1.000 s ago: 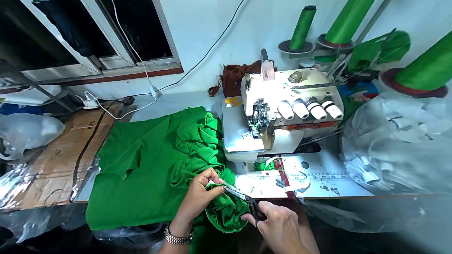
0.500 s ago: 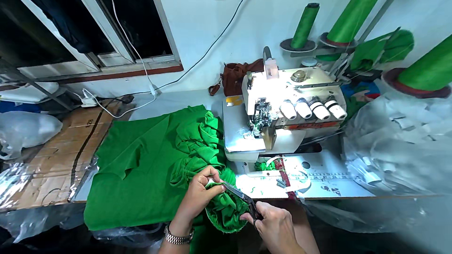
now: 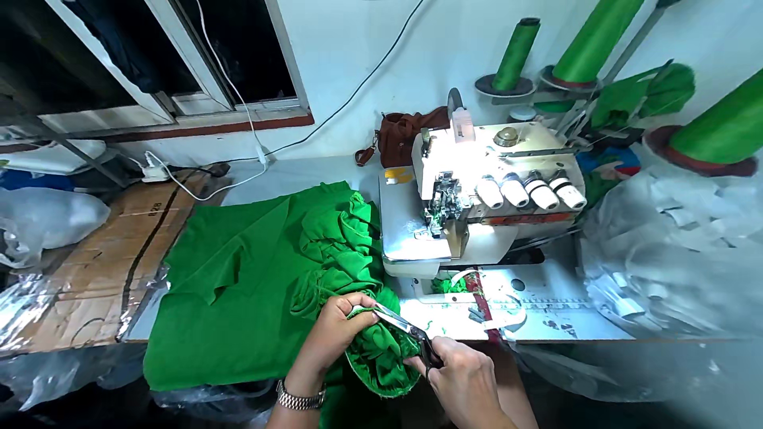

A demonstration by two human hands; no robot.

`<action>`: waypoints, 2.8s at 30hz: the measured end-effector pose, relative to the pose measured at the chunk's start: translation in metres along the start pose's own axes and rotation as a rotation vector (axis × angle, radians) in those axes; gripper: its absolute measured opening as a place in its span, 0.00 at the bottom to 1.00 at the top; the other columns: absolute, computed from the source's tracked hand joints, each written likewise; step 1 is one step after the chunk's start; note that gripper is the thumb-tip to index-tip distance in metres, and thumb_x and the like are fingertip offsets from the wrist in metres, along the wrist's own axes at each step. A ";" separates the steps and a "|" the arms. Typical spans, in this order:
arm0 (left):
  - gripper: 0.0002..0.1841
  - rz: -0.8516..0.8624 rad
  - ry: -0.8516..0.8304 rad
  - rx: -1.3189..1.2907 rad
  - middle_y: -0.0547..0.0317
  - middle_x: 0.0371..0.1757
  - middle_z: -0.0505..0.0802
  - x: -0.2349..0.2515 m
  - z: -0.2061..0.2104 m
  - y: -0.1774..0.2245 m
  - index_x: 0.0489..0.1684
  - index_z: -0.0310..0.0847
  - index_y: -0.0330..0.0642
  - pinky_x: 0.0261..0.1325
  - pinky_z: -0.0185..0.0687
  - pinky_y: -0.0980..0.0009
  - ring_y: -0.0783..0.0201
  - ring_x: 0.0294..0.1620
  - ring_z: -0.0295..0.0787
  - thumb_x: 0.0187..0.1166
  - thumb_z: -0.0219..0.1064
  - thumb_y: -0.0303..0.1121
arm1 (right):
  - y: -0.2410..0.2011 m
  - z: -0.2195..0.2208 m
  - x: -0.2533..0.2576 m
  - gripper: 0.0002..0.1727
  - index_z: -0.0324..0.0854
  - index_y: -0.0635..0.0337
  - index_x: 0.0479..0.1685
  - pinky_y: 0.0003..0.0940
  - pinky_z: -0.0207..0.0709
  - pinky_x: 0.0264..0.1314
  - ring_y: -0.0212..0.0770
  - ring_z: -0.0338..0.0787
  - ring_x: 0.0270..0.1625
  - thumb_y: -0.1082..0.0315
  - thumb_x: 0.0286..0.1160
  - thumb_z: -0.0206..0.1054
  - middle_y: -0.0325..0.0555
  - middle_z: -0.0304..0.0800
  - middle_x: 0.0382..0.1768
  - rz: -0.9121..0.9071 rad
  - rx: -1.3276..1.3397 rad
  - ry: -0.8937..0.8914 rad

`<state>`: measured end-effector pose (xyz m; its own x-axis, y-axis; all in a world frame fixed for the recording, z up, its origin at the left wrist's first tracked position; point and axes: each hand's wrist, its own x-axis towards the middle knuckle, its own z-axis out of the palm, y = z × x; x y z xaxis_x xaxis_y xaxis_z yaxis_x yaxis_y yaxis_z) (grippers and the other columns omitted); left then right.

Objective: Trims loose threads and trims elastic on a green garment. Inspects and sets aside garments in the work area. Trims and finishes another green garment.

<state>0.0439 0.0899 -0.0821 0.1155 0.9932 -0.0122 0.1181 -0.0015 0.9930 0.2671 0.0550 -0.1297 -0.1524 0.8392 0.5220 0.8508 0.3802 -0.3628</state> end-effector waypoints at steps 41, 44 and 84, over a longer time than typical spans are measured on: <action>0.06 0.030 -0.038 -0.070 0.57 0.41 0.97 -0.001 -0.004 -0.003 0.36 0.95 0.38 0.55 0.87 0.71 0.70 0.46 0.93 0.72 0.70 0.24 | 0.009 -0.016 0.013 0.26 0.81 0.57 0.12 0.40 0.74 0.14 0.42 0.83 0.14 0.42 0.55 0.74 0.42 0.77 0.11 -0.124 0.000 -0.085; 0.07 0.029 -0.059 -0.079 0.60 0.40 0.97 0.001 -0.006 -0.003 0.37 0.94 0.39 0.55 0.86 0.73 0.72 0.46 0.92 0.73 0.68 0.24 | 0.011 -0.014 0.013 0.25 0.80 0.57 0.12 0.39 0.74 0.14 0.41 0.83 0.14 0.43 0.55 0.74 0.42 0.77 0.11 -0.133 0.012 -0.085; 0.05 0.059 -0.065 -0.149 0.62 0.36 0.95 0.001 -0.006 -0.007 0.37 0.92 0.38 0.51 0.86 0.75 0.74 0.40 0.91 0.73 0.69 0.22 | 0.011 -0.014 0.021 0.29 0.79 0.58 0.12 0.37 0.72 0.16 0.39 0.80 0.13 0.39 0.55 0.74 0.42 0.75 0.09 -0.124 0.083 -0.185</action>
<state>0.0370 0.0914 -0.0882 0.1818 0.9823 0.0441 -0.0376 -0.0378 0.9986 0.2805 0.0708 -0.1117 -0.3490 0.8383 0.4188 0.7768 0.5088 -0.3711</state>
